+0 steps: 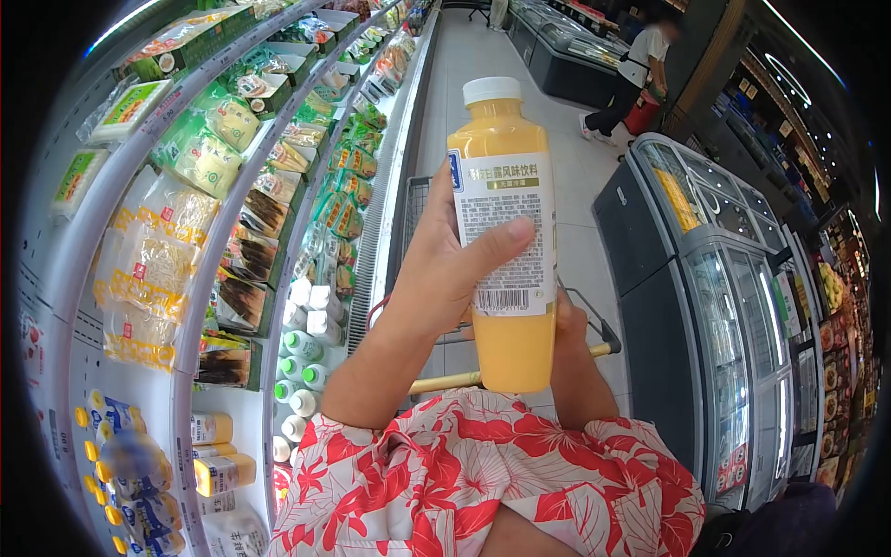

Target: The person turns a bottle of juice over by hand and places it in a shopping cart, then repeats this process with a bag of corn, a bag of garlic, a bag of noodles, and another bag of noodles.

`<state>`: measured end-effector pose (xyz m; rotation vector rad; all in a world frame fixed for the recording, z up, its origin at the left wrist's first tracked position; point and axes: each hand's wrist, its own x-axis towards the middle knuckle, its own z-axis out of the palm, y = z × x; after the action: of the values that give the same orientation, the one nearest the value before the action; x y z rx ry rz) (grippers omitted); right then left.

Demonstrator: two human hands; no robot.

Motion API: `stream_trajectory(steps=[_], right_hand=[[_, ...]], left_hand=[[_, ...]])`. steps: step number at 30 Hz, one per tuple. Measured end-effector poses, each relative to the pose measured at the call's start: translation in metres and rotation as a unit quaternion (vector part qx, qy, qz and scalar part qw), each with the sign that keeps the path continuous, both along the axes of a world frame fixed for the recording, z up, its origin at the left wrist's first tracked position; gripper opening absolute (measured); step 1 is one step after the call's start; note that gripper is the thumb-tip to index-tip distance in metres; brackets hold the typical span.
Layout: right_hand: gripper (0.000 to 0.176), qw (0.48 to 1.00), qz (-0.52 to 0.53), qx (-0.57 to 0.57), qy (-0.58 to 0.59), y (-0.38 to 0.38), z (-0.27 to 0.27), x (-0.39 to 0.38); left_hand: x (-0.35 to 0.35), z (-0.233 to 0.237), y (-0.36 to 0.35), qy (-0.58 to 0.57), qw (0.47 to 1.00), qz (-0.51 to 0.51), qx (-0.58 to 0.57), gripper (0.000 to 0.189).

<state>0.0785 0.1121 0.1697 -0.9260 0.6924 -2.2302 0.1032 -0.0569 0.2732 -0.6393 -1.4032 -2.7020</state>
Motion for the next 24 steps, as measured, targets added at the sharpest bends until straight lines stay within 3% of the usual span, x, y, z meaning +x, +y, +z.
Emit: stream_trajectory(steps=[1,2,3,5,8,24], right_hand=[[0.093,0.989,-0.089,0.113,0.046,0.003,0.005,-0.002],[0.105,0.982,-0.111,0.139,0.060,0.002,0.013,-0.003],[0.105,0.983,-0.112,0.136,0.060,-0.001,0.019,0.001],[0.107,0.955,-0.226,0.161,0.110,-0.010,0.031,0.006],[0.112,0.937,-0.263,0.177,0.150,-0.017,0.042,0.015],[0.112,0.945,-0.260,0.166,0.114,-0.023,0.046,0.022]], left_hand=[[0.000,-0.001,0.000,-0.002,1.000,-0.001,-0.004,0.077],[-0.002,-0.003,0.000,0.009,1.000,0.010,-0.005,0.075],[-0.004,-0.005,0.000,0.020,1.000,0.021,-0.006,0.072],[-0.004,-0.006,0.000,0.029,0.999,0.025,-0.015,0.071],[-0.003,-0.006,-0.001,0.034,0.999,0.028,-0.028,0.068],[-0.004,-0.007,-0.005,0.019,1.000,-0.014,0.019,0.066]])
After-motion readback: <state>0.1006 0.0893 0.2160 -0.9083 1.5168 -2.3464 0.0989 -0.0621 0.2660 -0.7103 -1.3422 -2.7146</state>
